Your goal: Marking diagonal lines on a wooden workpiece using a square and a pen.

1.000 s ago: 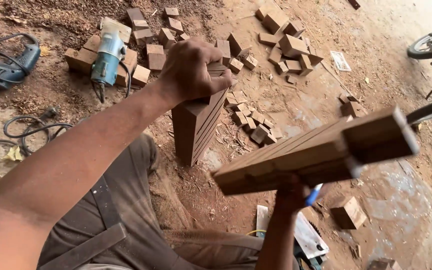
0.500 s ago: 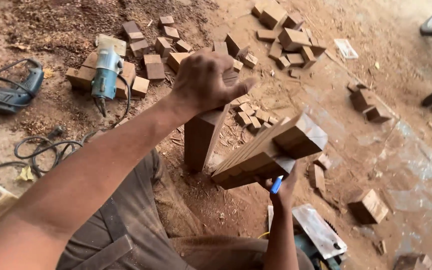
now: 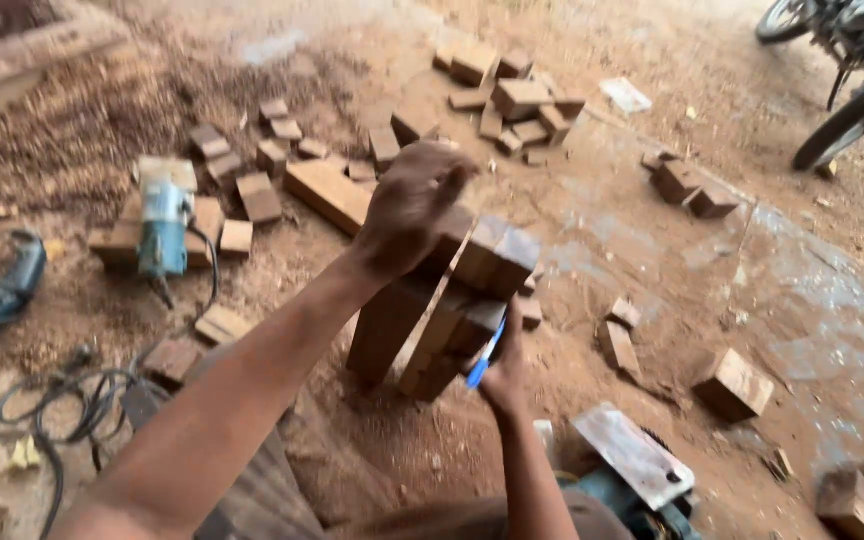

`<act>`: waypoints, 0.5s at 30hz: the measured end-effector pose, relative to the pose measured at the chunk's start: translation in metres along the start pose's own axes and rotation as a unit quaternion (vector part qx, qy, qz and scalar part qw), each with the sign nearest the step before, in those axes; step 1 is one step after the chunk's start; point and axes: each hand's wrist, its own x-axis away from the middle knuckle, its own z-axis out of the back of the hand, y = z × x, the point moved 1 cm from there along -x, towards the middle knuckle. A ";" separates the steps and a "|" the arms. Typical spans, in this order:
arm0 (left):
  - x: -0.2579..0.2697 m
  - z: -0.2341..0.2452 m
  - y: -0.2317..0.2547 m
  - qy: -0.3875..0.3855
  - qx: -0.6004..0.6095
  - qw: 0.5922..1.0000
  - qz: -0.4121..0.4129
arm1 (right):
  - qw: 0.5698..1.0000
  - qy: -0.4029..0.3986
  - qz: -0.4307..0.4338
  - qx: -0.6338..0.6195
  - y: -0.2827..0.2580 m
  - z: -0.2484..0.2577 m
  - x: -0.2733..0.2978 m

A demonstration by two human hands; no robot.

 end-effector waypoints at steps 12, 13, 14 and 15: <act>0.275 -0.028 -0.119 -0.011 0.313 0.865 0.393 | 1.000 -0.025 0.003 0.002 0.016 -0.024 -0.008; 0.279 -0.029 -0.118 -0.009 0.311 0.866 0.392 | 1.000 -0.027 0.004 0.001 0.021 -0.024 -0.009; 0.282 -0.030 -0.118 -0.040 0.248 0.881 0.402 | 0.998 -0.033 0.038 0.034 0.026 -0.024 -0.010; 0.289 -0.031 -0.116 -0.071 0.183 0.890 0.411 | 0.995 -0.039 0.071 0.067 0.030 -0.025 -0.008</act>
